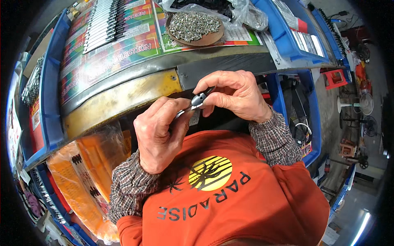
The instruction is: The person assembles small metal pins and plastic frames by hand at a production workstation.
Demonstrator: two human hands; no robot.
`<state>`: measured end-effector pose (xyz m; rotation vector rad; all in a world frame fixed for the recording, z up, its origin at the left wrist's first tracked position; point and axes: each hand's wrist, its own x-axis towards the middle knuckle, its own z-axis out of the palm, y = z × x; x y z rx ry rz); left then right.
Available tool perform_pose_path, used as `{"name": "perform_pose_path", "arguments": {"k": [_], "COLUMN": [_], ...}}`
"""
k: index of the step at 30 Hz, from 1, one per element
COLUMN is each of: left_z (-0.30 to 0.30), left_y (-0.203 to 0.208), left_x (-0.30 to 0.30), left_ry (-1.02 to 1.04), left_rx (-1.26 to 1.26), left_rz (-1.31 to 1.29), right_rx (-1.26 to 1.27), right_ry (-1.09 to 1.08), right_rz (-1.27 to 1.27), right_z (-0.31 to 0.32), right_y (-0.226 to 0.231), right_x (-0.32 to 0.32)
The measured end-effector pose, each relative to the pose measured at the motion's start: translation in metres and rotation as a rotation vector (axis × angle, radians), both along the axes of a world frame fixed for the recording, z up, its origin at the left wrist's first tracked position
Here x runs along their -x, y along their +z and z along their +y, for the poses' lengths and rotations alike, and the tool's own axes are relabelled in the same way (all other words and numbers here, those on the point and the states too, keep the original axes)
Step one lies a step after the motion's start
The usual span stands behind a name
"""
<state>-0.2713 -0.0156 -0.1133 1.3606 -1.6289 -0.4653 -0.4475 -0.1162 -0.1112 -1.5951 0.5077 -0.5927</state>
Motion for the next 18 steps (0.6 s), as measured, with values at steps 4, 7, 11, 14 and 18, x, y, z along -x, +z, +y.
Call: {"name": "perform_pose_path", "arguments": {"k": [4, 7, 11, 14, 18], "left_z": [0.001, 0.002, 0.005, 0.007, 0.011], "left_y": [-0.006, -0.012, -0.018, -0.022, -0.029], "left_x": [0.0, 0.0, 0.0, -0.001, -0.001], "left_ry": [-0.011, -0.017, -0.022, -0.012, -0.026], "left_rx": [0.065, 0.085, 0.056, 0.062, 0.042], "left_rz": [-0.024, -0.027, -0.04, -0.024, -0.016], "right_rx": [0.001, -0.007, -0.003, -0.106, -0.146], "right_ry": [0.113, 0.158, 0.211, 0.196, 0.165], "right_rz": [-0.044, -0.043, -0.03, -0.015, 0.008], "right_z": [-0.006, -0.007, -0.007, -0.001, 0.004], "right_y": [-0.005, -0.006, -0.011, -0.015, -0.016], "right_x": [0.001, 0.0, -0.001, -0.001, -0.003]}}
